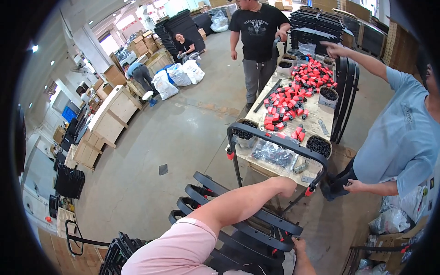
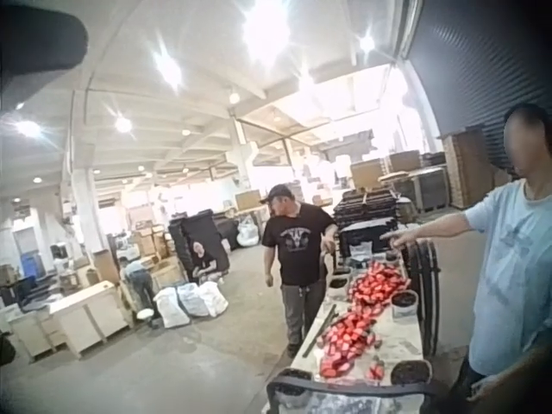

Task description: Assembling small red components onto black metal frames using a hand tool in a warehouse setting.

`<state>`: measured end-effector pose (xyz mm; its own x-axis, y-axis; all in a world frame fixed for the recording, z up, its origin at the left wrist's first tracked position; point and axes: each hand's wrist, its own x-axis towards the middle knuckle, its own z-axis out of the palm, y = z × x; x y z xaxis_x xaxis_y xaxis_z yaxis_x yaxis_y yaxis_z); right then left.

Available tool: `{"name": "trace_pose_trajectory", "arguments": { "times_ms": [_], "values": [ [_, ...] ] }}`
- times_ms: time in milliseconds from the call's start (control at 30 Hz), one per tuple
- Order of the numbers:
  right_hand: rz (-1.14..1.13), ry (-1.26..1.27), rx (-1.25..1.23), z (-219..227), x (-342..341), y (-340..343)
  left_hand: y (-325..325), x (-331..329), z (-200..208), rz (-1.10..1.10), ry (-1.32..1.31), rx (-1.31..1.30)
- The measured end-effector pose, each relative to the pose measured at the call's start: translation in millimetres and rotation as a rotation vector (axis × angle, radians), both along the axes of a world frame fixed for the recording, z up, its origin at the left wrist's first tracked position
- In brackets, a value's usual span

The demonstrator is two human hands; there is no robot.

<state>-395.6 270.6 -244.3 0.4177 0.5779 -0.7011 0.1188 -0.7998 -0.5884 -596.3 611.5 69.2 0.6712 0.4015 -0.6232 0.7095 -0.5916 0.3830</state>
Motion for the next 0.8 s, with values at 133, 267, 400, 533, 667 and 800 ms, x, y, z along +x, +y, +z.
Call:
{"name": "trace_pose_trajectory", "arguments": {
  "times_ms": [133,267,400,533,667,800],
  "values": [
    [-0.024,-0.106,-0.128,-31.3,20.6,-29.3,-1.2,13.0,5.2,-0.005,-0.037,0.002],
    [0.123,-0.189,-0.005,-36.1,14.8,-36.4,2.8,10.2,-13.8,0.012,-0.09,0.006],
    [0.239,-0.327,-0.124,-29.1,22.9,-16.6,10.8,8.0,-11.5,0.078,-0.071,-0.063],
    [0.112,-0.335,-0.139,-22.6,17.5,-4.9,11.1,6.5,-17.3,0.087,-0.089,0.031],
    [0.049,-0.383,-0.185,-8.2,26.5,-9.0,6.3,21.6,-23.6,0.023,-0.075,0.035],
    [0.067,-0.277,-0.187,32.2,12.1,13.9,9.0,13.0,-14.7,0.093,-0.04,0.003]
  ]
}}
